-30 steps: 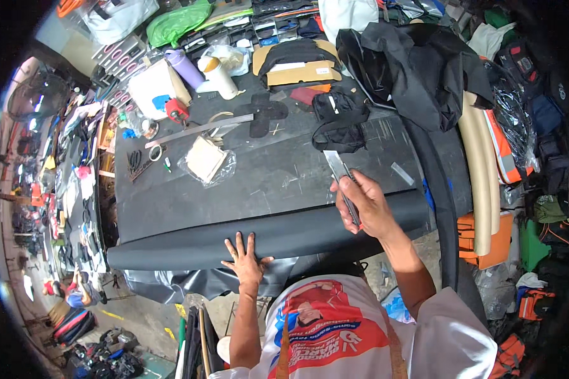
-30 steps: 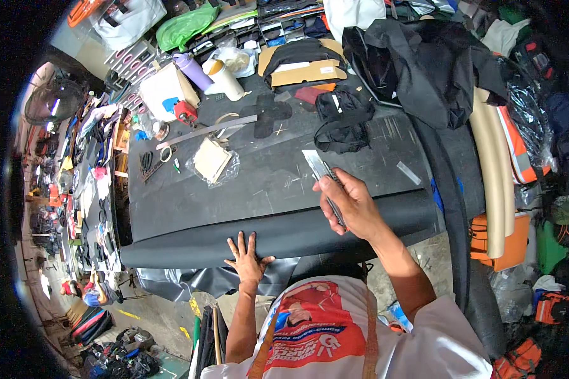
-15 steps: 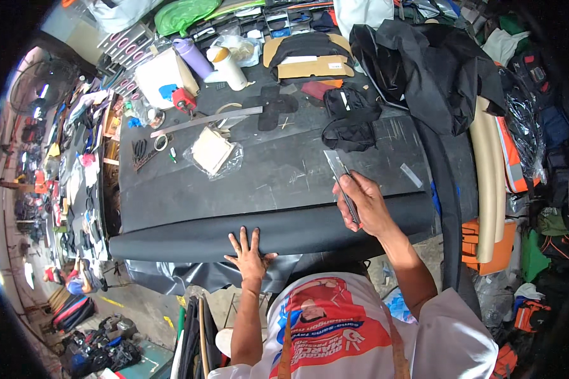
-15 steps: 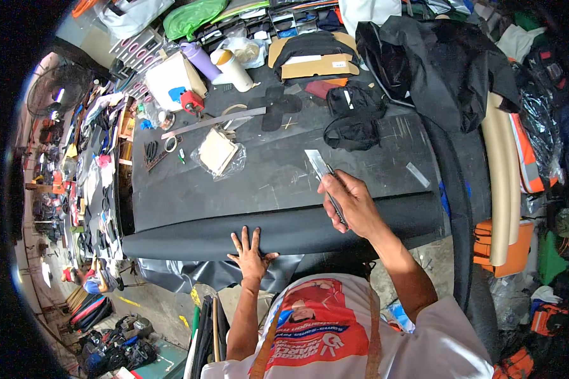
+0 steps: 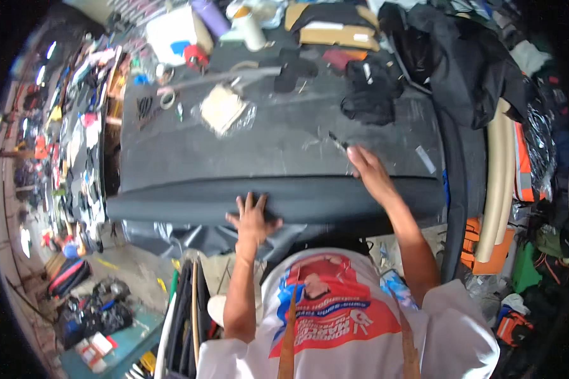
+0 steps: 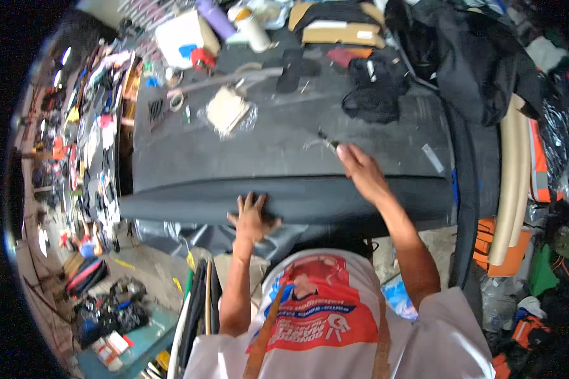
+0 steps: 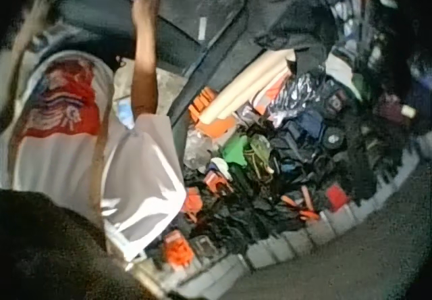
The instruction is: Picking up foam materials and preparing a large upholstery component on a workbench.
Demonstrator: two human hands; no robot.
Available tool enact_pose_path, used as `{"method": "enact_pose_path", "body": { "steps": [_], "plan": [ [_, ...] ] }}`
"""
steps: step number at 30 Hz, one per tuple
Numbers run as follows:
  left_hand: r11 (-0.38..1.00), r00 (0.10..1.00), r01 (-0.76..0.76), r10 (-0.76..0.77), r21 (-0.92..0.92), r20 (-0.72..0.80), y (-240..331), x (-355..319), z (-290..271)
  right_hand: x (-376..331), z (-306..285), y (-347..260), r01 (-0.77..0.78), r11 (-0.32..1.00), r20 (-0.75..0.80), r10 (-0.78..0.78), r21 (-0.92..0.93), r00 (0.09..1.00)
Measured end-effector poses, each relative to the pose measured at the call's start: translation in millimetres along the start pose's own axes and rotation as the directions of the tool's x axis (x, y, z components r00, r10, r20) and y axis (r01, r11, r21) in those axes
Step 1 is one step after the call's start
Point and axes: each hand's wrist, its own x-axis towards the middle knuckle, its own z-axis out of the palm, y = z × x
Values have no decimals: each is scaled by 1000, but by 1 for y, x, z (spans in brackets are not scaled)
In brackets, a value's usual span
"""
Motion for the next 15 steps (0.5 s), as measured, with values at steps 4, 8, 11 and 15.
{"method": "enact_pose_path", "body": {
  "steps": [4,8,11,15],
  "plan": [
    [976,970,-196,180,-91,-163,47,53,-28,54,26,32,-199,714,-55,220,-672,974],
    [916,898,-384,341,-118,-277,66,122,30,98,60,73,-305,658,-54,373,-689,926],
    [885,869,-464,448,-31,-210,75,142,62,104,75,55,-603,600,-16,701,-526,713],
    [860,834,-510,502,28,-227,85,150,68,99,77,50,-415,478,-87,569,-774,818]
  ]
}}
